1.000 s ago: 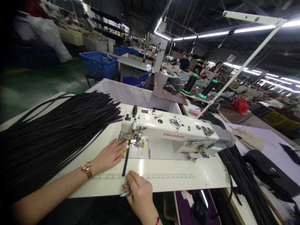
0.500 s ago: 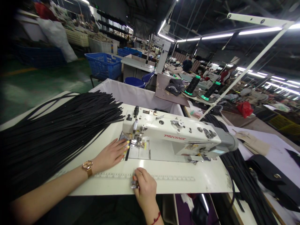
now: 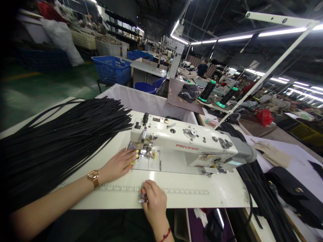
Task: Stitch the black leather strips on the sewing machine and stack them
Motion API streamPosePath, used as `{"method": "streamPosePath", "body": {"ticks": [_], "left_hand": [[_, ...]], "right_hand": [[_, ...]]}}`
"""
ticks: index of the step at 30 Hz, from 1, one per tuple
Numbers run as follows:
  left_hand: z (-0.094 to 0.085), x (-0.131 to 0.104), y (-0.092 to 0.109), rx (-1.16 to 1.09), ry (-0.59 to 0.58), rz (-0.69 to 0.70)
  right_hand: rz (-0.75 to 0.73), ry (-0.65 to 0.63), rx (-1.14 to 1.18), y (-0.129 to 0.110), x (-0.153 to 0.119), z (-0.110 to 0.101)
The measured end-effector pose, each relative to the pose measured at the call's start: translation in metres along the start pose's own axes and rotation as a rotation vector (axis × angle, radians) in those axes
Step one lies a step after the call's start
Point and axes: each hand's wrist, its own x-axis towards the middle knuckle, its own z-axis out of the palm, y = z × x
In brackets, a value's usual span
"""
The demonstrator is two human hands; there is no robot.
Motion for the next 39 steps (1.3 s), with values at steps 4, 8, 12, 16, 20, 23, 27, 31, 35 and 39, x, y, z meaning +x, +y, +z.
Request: {"method": "streamPosePath", "body": {"ticks": [4,8,12,16,20,23,27,31,35,39], "left_hand": [[0.005,0.002,-0.005,-0.012,-0.002,-0.005],[0.008,0.003,-0.008,-0.02,-0.003,-0.02],[0.009,0.003,-0.008,-0.01,-0.022,-0.023],[0.01,0.004,-0.008,-0.006,-0.044,-0.037],[0.01,0.005,-0.008,0.008,-0.06,-0.044],[0.011,0.006,-0.009,0.013,-0.06,-0.044],[0.012,0.005,-0.009,-0.008,-0.049,-0.039],[0.012,0.004,-0.012,-0.051,-0.039,-0.034],[0.005,0.014,-0.023,-0.136,0.012,-0.031],[-0.006,0.045,-0.045,-0.247,0.111,-0.047]], "right_hand": [[0.005,-0.002,0.014,0.0,0.0,0.0],[0.011,-0.013,0.034,0.0,0.0,0.0],[0.012,-0.004,0.043,0.0,0.001,0.001],[0.02,-0.011,0.045,-0.001,0.002,0.0],[0.022,-0.016,0.047,-0.002,0.003,-0.001],[0.02,-0.022,0.049,-0.002,0.003,-0.001],[0.024,-0.026,0.054,-0.002,0.003,-0.001],[0.045,-0.036,0.047,-0.004,0.003,-0.002],[0.046,-0.034,0.039,-0.004,0.003,-0.002],[0.052,-0.05,0.034,-0.003,0.004,-0.001]]}}
